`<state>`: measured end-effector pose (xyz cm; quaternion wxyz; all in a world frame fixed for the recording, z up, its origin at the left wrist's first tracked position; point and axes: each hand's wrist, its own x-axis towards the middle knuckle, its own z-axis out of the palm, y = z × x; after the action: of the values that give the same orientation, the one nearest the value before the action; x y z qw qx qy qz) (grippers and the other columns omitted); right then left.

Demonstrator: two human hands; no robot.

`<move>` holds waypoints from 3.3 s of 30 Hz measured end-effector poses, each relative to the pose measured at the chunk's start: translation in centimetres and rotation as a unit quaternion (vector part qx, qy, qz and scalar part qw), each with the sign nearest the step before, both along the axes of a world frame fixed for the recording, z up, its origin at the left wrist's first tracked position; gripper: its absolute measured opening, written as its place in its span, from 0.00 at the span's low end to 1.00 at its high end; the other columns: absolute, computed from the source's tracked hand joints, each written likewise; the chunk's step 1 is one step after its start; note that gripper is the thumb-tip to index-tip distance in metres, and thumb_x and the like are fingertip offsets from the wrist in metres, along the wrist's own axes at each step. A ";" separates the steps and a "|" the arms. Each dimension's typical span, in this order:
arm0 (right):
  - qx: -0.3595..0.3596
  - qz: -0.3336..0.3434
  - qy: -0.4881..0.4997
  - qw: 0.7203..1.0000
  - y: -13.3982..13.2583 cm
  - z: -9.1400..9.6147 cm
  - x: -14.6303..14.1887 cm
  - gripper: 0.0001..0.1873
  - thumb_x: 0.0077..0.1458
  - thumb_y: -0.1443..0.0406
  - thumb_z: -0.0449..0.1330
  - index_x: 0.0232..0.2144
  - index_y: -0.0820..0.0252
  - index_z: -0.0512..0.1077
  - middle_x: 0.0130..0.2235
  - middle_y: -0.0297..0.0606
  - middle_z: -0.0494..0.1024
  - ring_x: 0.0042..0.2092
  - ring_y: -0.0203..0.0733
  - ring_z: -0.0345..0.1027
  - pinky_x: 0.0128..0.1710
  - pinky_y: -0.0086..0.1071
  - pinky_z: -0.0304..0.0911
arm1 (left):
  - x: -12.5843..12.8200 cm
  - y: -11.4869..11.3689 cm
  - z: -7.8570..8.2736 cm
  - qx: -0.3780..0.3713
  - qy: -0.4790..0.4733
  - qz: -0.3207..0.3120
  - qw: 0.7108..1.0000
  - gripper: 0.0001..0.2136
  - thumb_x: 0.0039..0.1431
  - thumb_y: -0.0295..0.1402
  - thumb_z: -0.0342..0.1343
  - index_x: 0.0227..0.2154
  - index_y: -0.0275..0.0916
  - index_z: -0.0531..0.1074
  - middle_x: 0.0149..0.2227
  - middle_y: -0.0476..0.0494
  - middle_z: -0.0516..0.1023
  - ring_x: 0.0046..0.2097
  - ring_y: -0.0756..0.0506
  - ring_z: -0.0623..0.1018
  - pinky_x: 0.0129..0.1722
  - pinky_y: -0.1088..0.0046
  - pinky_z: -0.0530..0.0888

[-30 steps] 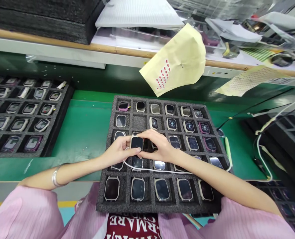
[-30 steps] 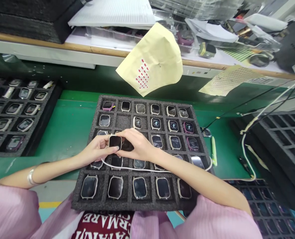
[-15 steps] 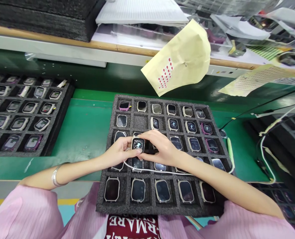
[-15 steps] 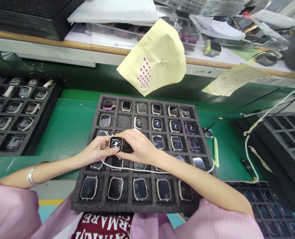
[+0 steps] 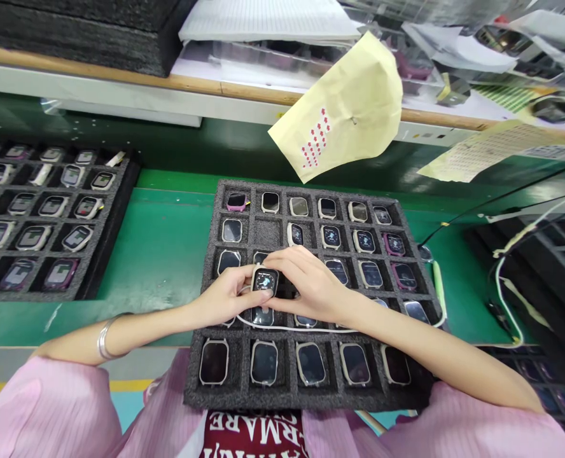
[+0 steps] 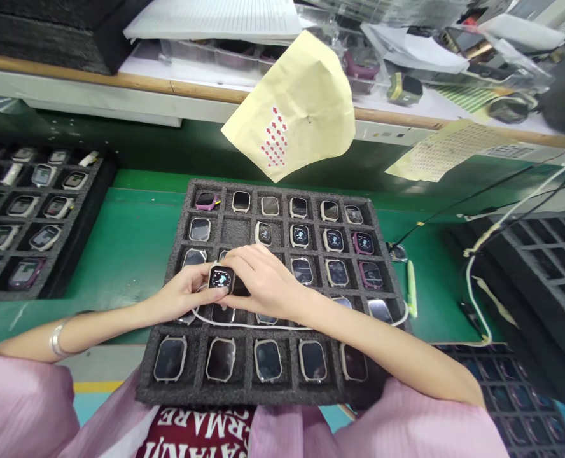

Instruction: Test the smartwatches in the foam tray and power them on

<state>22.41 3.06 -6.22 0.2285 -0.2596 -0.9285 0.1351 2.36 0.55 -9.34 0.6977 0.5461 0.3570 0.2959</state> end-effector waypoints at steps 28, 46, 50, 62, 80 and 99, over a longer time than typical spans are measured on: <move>-0.011 -0.079 -0.190 0.978 8.1 0.3 -6.1 0.20 0.52 0.56 0.67 0.41 0.68 0.75 0.44 0.49 0.70 0.45 0.52 0.66 0.41 0.42 0.62 | -3.4 -2.9 1.2 -0.072 -0.003 -0.006 0.997 0.11 0.60 0.38 0.57 0.39 0.38 0.64 0.30 0.53 0.66 0.22 0.57 0.59 0.18 0.79 0.56; -0.147 0.064 0.011 0.987 1.5 1.8 -3.4 0.16 0.52 0.62 0.65 0.44 0.61 0.74 0.44 0.45 0.75 0.46 0.47 0.71 0.50 0.44 0.66 | -3.3 -3.2 0.3 -0.090 -0.049 0.084 0.991 0.20 0.48 0.35 0.68 0.42 0.36 0.69 0.28 0.55 0.68 0.24 0.57 0.61 0.22 0.80 0.58; -0.171 0.036 0.038 0.984 0.8 1.7 -3.5 0.15 0.50 0.65 0.66 0.42 0.62 0.74 0.42 0.44 0.76 0.44 0.46 0.72 0.47 0.41 0.68 | -2.7 -3.6 0.0 -0.066 -0.049 0.128 0.988 0.18 0.52 0.37 0.65 0.43 0.37 0.70 0.30 0.53 0.69 0.26 0.55 0.63 0.25 0.79 0.61; -0.403 -0.025 0.138 0.904 0.3 2.2 -3.6 0.13 0.49 0.61 0.68 0.37 0.62 0.77 0.39 0.41 0.77 0.38 0.40 0.70 0.41 0.36 0.69 | -2.3 -4.1 0.1 -0.074 -0.128 0.268 0.952 0.19 0.45 0.31 0.70 0.40 0.36 0.72 0.26 0.55 0.74 0.20 0.58 0.62 0.19 0.82 0.59; -0.647 -0.035 0.223 0.728 -2.7 1.0 -3.5 0.18 0.51 0.62 0.68 0.44 0.61 0.73 0.36 0.38 0.80 0.33 0.37 0.76 0.39 0.34 0.72 | -2.7 -4.4 0.4 -0.034 -0.023 0.229 0.973 0.16 0.47 0.37 0.67 0.33 0.39 0.66 0.25 0.56 0.70 0.19 0.56 0.66 0.17 0.80 0.62; -0.609 0.024 0.221 0.762 -3.1 1.1 -2.3 0.25 0.48 0.60 0.71 0.49 0.55 0.75 0.42 0.39 0.78 0.42 0.40 0.74 0.46 0.37 0.72 | -3.7 -4.4 1.6 0.072 -0.006 0.228 0.971 0.17 0.41 0.38 0.71 0.31 0.38 0.72 0.29 0.47 0.77 0.31 0.47 0.76 0.34 0.70 0.74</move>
<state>20.14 0.00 -5.11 0.2181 -0.2849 -0.5807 0.7308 -1.33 -3.82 -7.71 0.5726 0.4973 0.4458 0.4755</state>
